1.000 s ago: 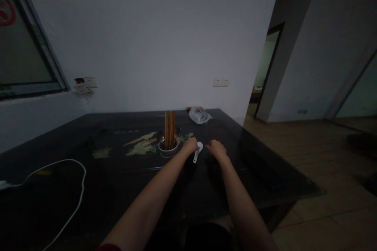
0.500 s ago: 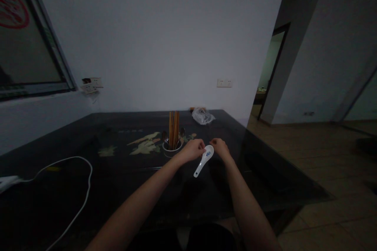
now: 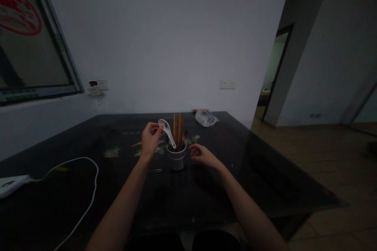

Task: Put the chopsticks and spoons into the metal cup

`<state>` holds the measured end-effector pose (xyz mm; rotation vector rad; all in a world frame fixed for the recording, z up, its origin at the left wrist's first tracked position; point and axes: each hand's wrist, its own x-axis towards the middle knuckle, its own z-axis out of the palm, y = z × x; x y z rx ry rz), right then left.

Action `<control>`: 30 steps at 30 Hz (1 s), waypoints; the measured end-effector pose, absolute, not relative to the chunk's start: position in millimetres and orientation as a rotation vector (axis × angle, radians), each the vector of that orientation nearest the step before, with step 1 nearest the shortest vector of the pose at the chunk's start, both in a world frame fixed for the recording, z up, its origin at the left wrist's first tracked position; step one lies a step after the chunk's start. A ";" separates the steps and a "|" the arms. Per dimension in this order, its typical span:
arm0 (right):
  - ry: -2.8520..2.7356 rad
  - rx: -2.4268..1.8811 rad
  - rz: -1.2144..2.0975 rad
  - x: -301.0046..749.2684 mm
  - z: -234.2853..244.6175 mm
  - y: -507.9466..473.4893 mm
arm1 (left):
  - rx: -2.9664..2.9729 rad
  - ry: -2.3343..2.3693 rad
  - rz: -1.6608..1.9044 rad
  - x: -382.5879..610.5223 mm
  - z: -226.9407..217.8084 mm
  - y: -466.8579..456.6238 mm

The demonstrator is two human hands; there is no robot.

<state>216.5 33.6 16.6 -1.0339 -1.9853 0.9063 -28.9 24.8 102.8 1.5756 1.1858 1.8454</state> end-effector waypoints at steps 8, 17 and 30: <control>-1.801 -0.852 1.071 193.7 4.0 28.0 | 1.925 1.364 1.693 -18.4 88.0 21.4; -1.670 -0.757 1.113 160.1 -9.8 21.0 | 2.196 1.597 1.405 -7.5 82.9 6.7; -1.670 -0.853 1.025 152.6 -18.4 23.3 | 2.475 1.755 1.283 -10.2 83.8 4.4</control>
